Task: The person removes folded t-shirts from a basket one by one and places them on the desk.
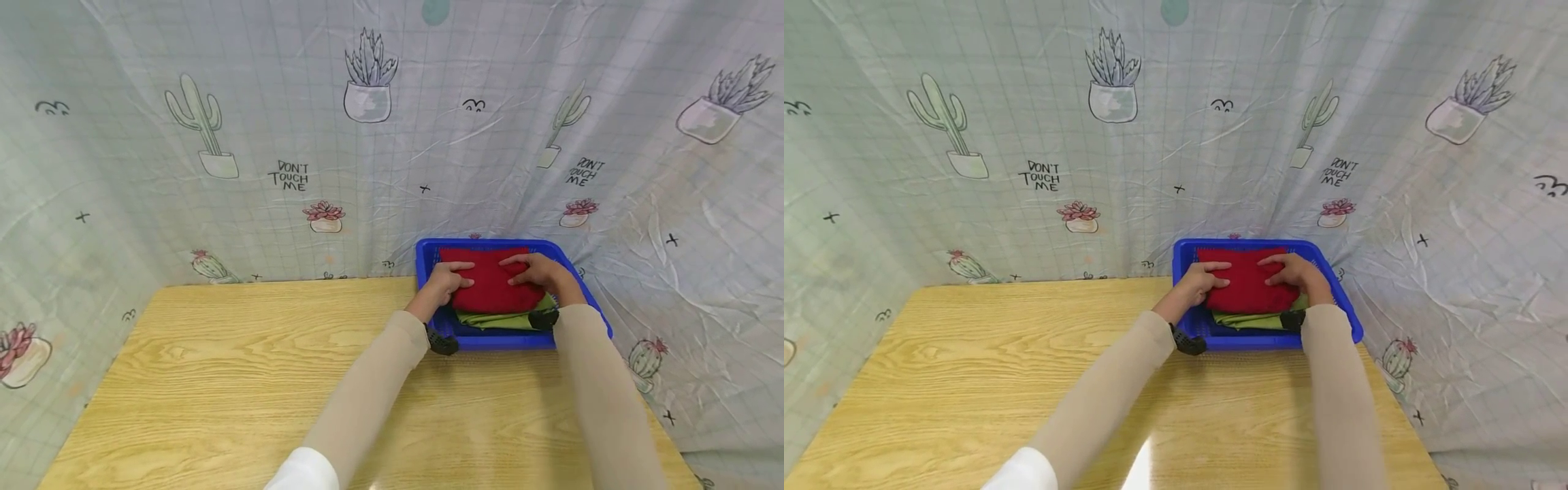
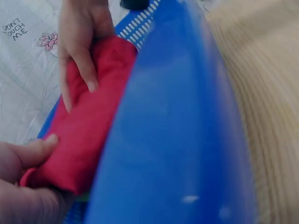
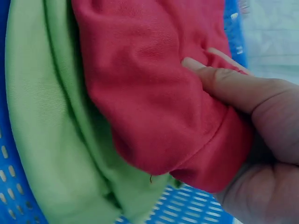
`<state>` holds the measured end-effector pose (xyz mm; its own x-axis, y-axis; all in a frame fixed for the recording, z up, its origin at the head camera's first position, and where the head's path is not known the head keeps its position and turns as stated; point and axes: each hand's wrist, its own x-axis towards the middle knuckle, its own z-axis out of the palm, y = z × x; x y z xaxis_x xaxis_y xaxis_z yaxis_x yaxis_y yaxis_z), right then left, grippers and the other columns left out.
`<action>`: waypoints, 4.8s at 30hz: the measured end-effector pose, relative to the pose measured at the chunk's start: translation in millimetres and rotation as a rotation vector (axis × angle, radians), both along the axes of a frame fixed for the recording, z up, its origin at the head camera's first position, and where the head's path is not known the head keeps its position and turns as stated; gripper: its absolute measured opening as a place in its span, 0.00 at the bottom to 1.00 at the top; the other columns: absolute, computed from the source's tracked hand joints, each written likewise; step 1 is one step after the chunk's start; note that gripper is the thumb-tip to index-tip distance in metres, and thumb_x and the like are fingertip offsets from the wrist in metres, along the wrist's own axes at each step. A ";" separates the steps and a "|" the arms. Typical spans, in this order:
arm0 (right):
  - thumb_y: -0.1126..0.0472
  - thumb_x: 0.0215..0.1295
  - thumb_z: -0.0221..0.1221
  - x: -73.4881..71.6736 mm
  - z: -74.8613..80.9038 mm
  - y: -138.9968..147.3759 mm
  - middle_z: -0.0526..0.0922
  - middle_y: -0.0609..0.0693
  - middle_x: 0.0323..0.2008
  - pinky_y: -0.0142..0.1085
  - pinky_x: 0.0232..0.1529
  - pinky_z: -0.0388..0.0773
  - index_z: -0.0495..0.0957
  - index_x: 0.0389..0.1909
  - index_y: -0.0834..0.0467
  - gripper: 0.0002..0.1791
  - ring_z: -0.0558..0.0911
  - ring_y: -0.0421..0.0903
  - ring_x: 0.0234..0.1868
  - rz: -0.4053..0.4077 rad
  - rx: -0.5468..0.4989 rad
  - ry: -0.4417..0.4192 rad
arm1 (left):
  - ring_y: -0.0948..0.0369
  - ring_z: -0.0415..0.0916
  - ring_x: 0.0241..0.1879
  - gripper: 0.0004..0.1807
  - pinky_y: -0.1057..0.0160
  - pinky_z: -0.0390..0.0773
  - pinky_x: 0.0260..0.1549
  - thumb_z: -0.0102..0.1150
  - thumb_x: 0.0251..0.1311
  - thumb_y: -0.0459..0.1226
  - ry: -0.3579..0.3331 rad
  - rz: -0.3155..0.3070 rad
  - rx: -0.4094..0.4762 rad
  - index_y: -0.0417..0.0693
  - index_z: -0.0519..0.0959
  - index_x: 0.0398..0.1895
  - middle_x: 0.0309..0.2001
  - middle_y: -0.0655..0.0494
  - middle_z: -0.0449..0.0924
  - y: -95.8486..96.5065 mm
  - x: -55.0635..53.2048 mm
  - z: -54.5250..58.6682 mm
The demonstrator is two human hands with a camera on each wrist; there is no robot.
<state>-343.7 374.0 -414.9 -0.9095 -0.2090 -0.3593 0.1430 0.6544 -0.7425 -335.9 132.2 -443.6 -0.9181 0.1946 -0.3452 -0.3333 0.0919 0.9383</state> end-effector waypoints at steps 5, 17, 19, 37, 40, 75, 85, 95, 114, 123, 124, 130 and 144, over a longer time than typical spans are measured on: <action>0.66 0.69 0.64 13.4 19.7 2.2 0.61 0.68 0.70 0.31 0.39 0.82 0.67 0.74 0.62 0.33 0.79 0.46 0.46 -0.027 -0.034 0.123 | 0.66 0.69 0.29 0.26 0.72 0.64 0.21 0.66 0.59 0.22 0.016 -0.069 0.103 0.56 0.86 0.58 0.72 0.50 0.67 -12.9 -5.3 6.6; 0.59 0.69 0.66 54.7 52.0 -12.5 0.64 0.63 0.67 0.32 0.30 0.81 0.68 0.75 0.54 0.34 0.80 0.42 0.29 -0.075 -0.119 0.230 | 0.66 0.76 0.27 0.29 0.70 0.68 0.19 0.68 0.58 0.24 0.098 -0.190 0.156 0.57 0.83 0.62 0.54 0.53 0.82 -55.8 10.4 42.4; 0.58 0.69 0.66 62.0 55.5 -20.2 0.68 0.62 0.61 0.32 0.28 0.79 0.69 0.74 0.52 0.34 0.79 0.43 0.25 -0.077 -0.092 0.261 | 0.65 0.71 0.24 0.29 0.70 0.65 0.18 0.69 0.58 0.24 0.120 -0.197 0.142 0.57 0.83 0.62 0.56 0.52 0.82 -64.7 14.6 45.8; 0.54 0.67 0.68 93.3 44.2 -101.5 0.80 0.55 0.31 0.33 0.23 0.74 0.76 0.69 0.40 0.29 0.79 0.46 0.22 -0.036 -0.205 0.487 | 0.52 0.73 0.61 0.29 0.61 0.83 0.48 0.67 0.63 0.27 0.370 -0.218 0.050 0.58 0.80 0.66 0.67 0.53 0.72 -157.9 55.7 45.3; 0.55 0.67 0.68 94.5 39.5 -117.3 0.83 0.55 0.42 0.32 0.24 0.75 0.76 0.68 0.40 0.29 0.80 0.47 0.25 -0.011 -0.231 0.508 | 0.52 0.72 0.62 0.29 0.61 0.83 0.48 0.67 0.63 0.29 0.397 -0.200 0.018 0.60 0.80 0.66 0.67 0.54 0.72 -174.9 62.8 41.5; 0.61 0.66 0.68 119.8 -7.1 -241.0 0.81 0.47 0.60 0.34 0.32 0.83 0.80 0.65 0.41 0.27 0.86 0.48 0.28 0.125 -0.473 0.432 | 0.61 0.78 0.32 0.29 0.70 0.74 0.25 0.67 0.64 0.31 0.269 0.065 -0.007 0.59 0.78 0.68 0.70 0.51 0.70 -280.4 150.8 23.2; 0.63 0.65 0.68 111.5 -15.9 -274.2 0.80 0.44 0.62 0.37 0.34 0.84 0.81 0.63 0.42 0.26 0.87 0.44 0.33 0.175 -0.513 0.472 | 0.63 0.60 0.19 0.29 0.72 0.66 0.18 0.67 0.65 0.33 0.279 0.133 -0.056 0.59 0.77 0.69 0.72 0.53 0.67 -306.9 158.4 15.2; 0.63 0.64 0.70 102.8 -16.0 -310.7 0.81 0.44 0.62 0.35 0.39 0.84 0.82 0.63 0.43 0.26 0.83 0.41 0.47 0.208 -0.498 0.505 | 0.53 0.63 0.68 0.30 0.72 0.80 0.48 0.65 0.67 0.33 0.286 0.202 -0.075 0.57 0.74 0.72 0.74 0.54 0.63 -332.2 162.9 13.5; 0.62 0.64 0.69 87.3 -27.3 -367.5 0.79 0.36 0.62 0.32 0.43 0.82 0.82 0.62 0.38 0.26 0.79 0.38 0.54 0.217 -0.544 0.455 | 0.50 0.57 0.69 0.30 0.77 0.78 0.44 0.65 0.67 0.35 0.323 0.279 -0.183 0.58 0.74 0.72 0.76 0.47 0.58 -375.5 158.9 7.3; 0.62 0.64 0.70 76.2 -30.8 -391.0 0.78 0.34 0.62 0.31 0.45 0.81 0.82 0.61 0.35 0.26 0.77 0.36 0.57 0.214 -0.522 0.443 | 0.55 0.61 0.62 0.30 0.76 0.78 0.37 0.64 0.68 0.35 0.328 0.305 -0.238 0.57 0.73 0.73 0.76 0.44 0.57 -395.0 152.6 6.9; 0.62 0.64 0.70 75.2 -30.9 -393.6 0.78 0.34 0.62 0.31 0.44 0.81 0.82 0.61 0.35 0.26 0.77 0.36 0.57 0.215 -0.520 0.443 | 0.54 0.61 0.62 0.30 0.76 0.77 0.36 0.64 0.68 0.35 0.331 0.306 -0.245 0.58 0.73 0.73 0.76 0.44 0.57 -397.2 151.8 6.5; 0.63 0.64 0.70 68.9 -32.8 -408.1 0.78 0.36 0.63 0.29 0.40 0.79 0.82 0.61 0.37 0.26 0.76 0.37 0.54 0.211 -0.507 0.427 | 0.48 0.57 0.69 0.30 0.80 0.75 0.44 0.64 0.68 0.35 0.339 0.316 -0.297 0.58 0.73 0.73 0.76 0.43 0.57 -409.9 145.4 5.6; 0.61 0.68 0.67 46.4 -36.4 -448.3 0.76 0.39 0.65 0.31 0.49 0.76 0.81 0.62 0.37 0.25 0.74 0.40 0.61 0.177 -0.423 0.417 | 0.63 0.75 0.51 0.27 0.76 0.80 0.37 0.60 0.72 0.43 0.342 0.413 -0.395 0.61 0.73 0.72 0.74 0.42 0.62 -454.1 111.9 4.6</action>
